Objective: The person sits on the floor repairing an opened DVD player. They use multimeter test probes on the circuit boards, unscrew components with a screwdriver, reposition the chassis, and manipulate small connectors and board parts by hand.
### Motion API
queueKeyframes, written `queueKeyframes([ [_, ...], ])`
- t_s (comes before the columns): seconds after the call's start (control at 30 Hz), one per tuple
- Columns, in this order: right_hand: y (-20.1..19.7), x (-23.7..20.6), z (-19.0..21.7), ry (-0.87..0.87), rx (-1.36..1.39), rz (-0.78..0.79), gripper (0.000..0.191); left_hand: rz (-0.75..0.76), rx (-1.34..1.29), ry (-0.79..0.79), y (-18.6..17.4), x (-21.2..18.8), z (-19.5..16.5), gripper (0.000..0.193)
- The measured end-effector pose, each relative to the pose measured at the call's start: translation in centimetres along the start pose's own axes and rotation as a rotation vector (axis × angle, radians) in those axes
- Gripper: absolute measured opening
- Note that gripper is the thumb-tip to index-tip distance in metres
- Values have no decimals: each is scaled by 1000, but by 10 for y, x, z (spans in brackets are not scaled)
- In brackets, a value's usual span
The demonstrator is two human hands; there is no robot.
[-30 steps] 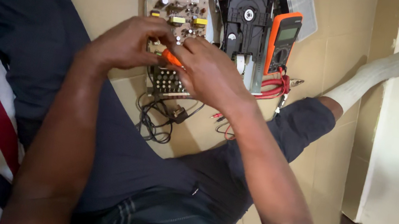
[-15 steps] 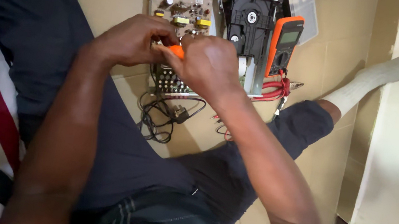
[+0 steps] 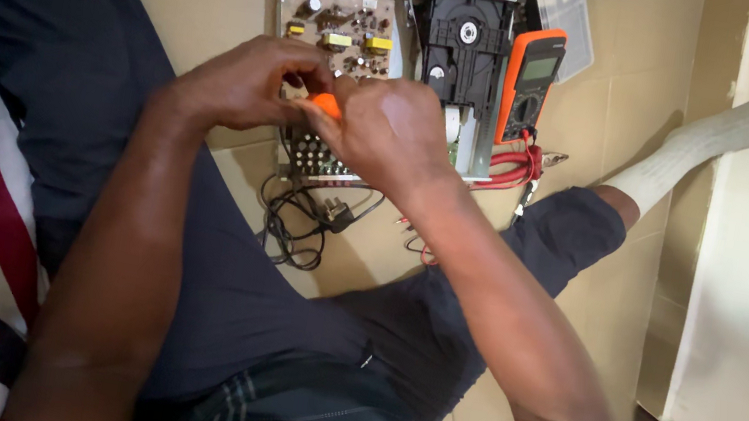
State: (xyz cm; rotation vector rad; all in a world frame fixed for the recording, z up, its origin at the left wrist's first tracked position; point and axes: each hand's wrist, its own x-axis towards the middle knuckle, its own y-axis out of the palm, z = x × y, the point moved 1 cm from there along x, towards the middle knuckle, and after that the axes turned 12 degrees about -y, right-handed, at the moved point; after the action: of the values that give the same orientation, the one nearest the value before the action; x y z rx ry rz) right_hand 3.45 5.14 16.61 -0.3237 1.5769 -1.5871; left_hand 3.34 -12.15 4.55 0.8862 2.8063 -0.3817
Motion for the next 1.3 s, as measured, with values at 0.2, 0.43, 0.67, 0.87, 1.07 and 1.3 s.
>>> queueKeyframes([
  [0.2, -8, -12, -6, -434, 65, -415, 32, 47, 18, 39, -5, -4, 6, 43],
  [0.43, -3, 0, -2, -15, 45, -120, 36, -86, -13, 133, 10, 3, -4, 46],
  [0.67, -15, -6, -4, -323, 28, -304, 33, 65, -214, -29, 8, 5, -1, 59],
  [0.87, -11, 1, 0, 69, 39, 54, 41, -1, -56, -92, 18, 7, -12, 47],
  [1.07, -22, -10, 2, -398, 85, -376, 32, -17, 44, -10, 9, 3, -6, 61],
  [1.3, -19, 1, 5, 104, 62, 119, 46, -100, -49, 183, 11, 7, -3, 56],
])
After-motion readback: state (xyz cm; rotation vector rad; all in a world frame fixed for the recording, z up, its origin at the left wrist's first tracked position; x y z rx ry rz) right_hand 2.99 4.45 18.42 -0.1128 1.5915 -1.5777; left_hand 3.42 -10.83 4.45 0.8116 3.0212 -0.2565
